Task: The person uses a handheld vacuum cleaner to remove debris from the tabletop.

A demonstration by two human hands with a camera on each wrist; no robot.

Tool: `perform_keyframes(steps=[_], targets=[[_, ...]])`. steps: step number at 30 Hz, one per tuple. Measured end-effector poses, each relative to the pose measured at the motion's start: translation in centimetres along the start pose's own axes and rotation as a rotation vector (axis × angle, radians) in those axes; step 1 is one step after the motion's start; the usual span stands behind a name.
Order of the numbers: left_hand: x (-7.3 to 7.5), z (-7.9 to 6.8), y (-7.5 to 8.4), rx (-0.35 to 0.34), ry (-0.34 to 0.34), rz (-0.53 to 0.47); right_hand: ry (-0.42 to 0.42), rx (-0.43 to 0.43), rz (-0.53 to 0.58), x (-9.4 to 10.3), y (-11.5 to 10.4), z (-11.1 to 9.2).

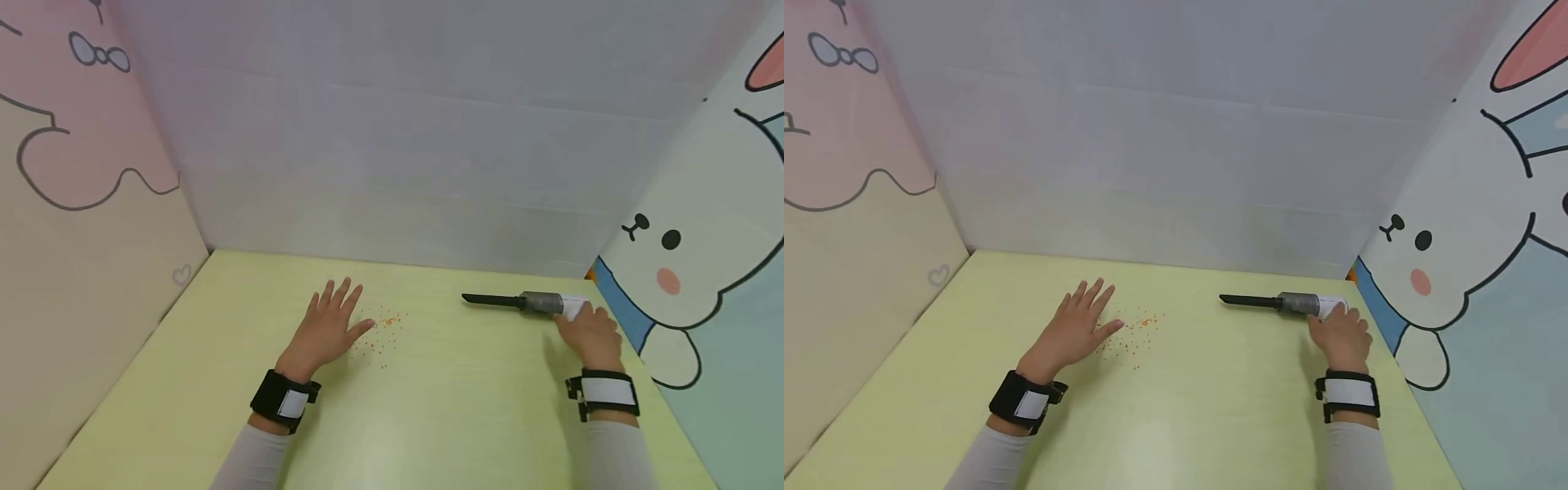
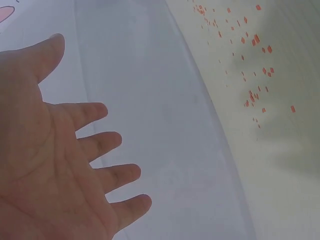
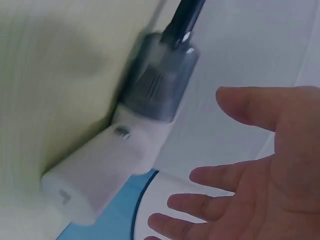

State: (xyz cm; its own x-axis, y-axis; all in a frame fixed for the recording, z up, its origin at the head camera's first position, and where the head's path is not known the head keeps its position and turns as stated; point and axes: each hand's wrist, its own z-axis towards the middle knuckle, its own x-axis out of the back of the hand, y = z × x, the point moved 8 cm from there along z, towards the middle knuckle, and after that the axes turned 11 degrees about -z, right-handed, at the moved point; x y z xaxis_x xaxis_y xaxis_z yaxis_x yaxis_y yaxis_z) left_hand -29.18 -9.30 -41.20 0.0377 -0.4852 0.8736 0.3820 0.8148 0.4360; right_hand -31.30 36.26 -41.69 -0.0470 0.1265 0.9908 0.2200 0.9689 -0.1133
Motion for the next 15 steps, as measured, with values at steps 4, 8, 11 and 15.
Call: perform_keyframes(steps=[4,8,11,15], targets=[[0.0,-0.1,0.0,-0.003,0.005,-0.029,-0.161,-0.042,-0.061,-1.1,4.4,1.1],[-0.4,0.2,0.5,-0.043,0.019,-0.057,-0.208,0.003,-0.095,-1.8,5.4,1.6],[-0.9,0.6,1.3,-0.074,0.019,-0.068,-0.203,0.021,-0.077,-2.0,5.4,1.9],[-1.8,1.4,2.6,-0.098,0.011,-0.054,-0.191,0.027,-0.035,-2.3,5.8,2.0]])
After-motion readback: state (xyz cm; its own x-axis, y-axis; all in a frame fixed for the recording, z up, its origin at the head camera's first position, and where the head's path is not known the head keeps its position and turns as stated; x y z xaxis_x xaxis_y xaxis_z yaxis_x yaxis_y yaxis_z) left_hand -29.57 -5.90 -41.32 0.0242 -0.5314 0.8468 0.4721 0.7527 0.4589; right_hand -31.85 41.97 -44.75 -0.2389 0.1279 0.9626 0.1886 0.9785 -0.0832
